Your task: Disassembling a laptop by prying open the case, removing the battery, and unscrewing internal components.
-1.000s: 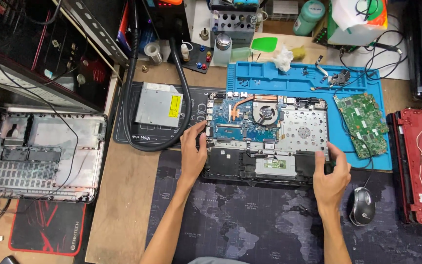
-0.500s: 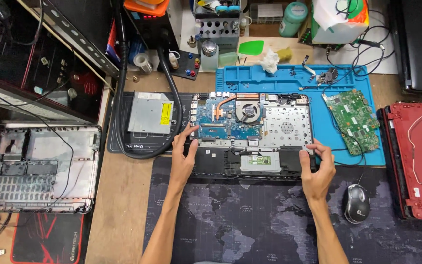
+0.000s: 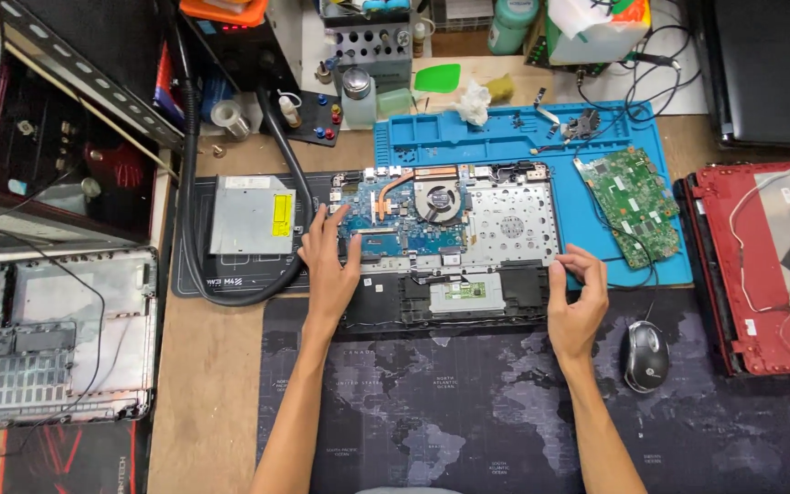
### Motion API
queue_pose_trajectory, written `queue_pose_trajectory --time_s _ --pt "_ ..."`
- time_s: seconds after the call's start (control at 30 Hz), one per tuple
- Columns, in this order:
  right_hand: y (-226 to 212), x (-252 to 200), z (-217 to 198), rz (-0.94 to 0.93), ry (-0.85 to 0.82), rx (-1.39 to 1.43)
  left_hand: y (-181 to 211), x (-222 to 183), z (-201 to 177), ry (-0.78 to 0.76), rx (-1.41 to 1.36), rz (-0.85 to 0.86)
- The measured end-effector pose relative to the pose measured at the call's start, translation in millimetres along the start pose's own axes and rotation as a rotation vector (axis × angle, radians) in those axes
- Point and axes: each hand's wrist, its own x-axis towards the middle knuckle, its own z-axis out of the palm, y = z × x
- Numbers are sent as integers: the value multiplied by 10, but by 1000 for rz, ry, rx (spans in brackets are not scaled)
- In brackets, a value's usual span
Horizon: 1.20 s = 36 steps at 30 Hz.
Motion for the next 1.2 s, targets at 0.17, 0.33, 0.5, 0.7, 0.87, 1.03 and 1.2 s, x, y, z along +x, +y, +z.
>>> queue_pose_trajectory --time_s 0.17,0.33,0.5,0.7,0.87,1.03,1.2 --pt "13 0 14 0 -3 -8 -93 203 20 -13 -30 48" --pt "1 -16 25 -40 14 -24 -216 385 36 -12 -212 53" --pt "-24 -22 27 -40 12 -29 -265 362 37 -14 -233 68" --pt "34 -26 15 -64 4 -48 -257 359 -20 12 -332 47" --pt "26 -40 24 -64 -5 -81 -267 368 -40 19 -388 24" --pt "-135 -67 12 -28 -15 -80 -258 364 -48 16 -401 21" --pt "-108 -69 -6 -26 -20 -82 -278 354 -51 27 -461 12"
